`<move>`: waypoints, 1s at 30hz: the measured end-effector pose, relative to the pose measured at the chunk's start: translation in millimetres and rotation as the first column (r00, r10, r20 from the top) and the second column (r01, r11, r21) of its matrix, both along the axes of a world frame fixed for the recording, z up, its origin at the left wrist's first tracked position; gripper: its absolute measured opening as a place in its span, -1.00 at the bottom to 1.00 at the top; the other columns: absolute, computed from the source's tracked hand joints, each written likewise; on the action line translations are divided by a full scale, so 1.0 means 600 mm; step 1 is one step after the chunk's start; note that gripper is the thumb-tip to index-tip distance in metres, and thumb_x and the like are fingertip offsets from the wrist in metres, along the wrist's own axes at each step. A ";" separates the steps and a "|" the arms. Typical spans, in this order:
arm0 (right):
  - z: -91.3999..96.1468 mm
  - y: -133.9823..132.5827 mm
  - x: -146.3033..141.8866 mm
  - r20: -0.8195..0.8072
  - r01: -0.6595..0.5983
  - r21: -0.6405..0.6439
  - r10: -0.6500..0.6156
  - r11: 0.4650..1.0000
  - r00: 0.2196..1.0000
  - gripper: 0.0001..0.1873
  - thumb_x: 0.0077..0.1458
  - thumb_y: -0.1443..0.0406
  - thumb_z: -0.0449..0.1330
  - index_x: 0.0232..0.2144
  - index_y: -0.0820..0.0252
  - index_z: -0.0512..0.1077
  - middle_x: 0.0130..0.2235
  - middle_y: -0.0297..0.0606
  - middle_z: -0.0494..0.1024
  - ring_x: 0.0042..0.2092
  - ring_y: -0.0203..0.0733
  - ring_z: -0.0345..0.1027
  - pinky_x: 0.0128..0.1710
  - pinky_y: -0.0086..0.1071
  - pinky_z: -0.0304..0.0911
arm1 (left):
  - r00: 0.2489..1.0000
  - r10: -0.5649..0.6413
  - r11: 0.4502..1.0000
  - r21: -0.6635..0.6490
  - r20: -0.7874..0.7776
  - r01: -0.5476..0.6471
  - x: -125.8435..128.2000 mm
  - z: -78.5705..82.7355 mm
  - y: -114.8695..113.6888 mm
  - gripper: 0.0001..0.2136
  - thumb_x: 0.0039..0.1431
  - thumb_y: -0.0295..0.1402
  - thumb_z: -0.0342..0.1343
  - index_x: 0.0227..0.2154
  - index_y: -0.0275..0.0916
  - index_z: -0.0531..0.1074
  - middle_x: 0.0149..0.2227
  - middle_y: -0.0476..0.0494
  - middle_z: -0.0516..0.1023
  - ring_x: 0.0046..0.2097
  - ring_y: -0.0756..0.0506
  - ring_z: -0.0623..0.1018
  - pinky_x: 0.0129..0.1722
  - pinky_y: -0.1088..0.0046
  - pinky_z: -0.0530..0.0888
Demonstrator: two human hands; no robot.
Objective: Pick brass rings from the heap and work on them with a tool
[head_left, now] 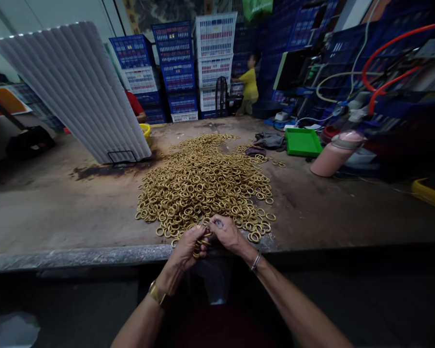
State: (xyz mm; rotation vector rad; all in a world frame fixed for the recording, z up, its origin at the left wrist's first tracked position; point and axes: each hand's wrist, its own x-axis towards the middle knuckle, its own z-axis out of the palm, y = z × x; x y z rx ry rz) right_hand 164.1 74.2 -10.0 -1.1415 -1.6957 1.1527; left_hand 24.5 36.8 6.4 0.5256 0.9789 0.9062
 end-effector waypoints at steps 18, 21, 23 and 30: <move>-0.025 0.008 -0.007 0.023 0.103 -0.180 -0.100 0.978 0.995 -0.82 -0.08 0.23 0.08 -0.55 0.24 0.36 -0.60 -0.45 0.25 -0.54 -0.43 0.05 -0.56 -0.56 -0.01 | 0.960 -0.008 0.995 0.096 -0.279 0.036 0.011 -0.016 0.002 -0.64 -0.17 -0.05 0.17 -0.50 -0.26 0.27 -0.63 0.12 0.28 -0.70 0.16 0.20 -0.74 0.68 0.12; -0.021 0.009 -0.009 0.043 0.113 -0.166 -0.108 0.980 0.993 -0.83 -0.11 0.24 0.10 -0.56 0.25 0.36 -0.60 -0.46 0.23 -0.53 -0.43 0.03 -0.56 -0.56 -0.02 | 0.960 0.005 0.996 0.082 -0.281 0.019 0.014 -0.022 0.007 -0.61 -0.20 -0.03 0.17 -0.50 -0.26 0.26 -0.64 0.13 0.28 -0.71 0.17 0.20 -0.75 0.69 0.11; -0.019 0.010 -0.009 0.043 0.114 -0.158 -0.108 0.981 0.993 -0.83 -0.12 0.24 0.11 -0.57 0.25 0.36 -0.60 -0.45 0.24 -0.52 -0.42 0.04 -0.55 -0.56 0.00 | 0.957 0.022 0.994 0.107 -0.290 0.010 0.016 -0.028 0.010 -0.61 -0.19 -0.01 0.16 -0.51 -0.26 0.25 -0.64 0.12 0.29 -0.70 0.16 0.21 -0.75 0.69 0.12; -0.023 0.013 -0.009 0.013 0.112 -0.215 -0.112 0.970 0.994 -0.84 -0.10 0.27 0.07 -0.56 0.26 0.38 -0.62 -0.44 0.25 -0.54 -0.41 0.05 -0.55 -0.55 0.00 | 0.952 0.055 0.993 0.118 -0.302 -0.020 0.019 -0.048 0.014 -0.56 -0.24 0.06 0.16 -0.53 -0.25 0.23 -0.65 0.12 0.30 -0.71 0.16 0.21 -0.75 0.67 0.14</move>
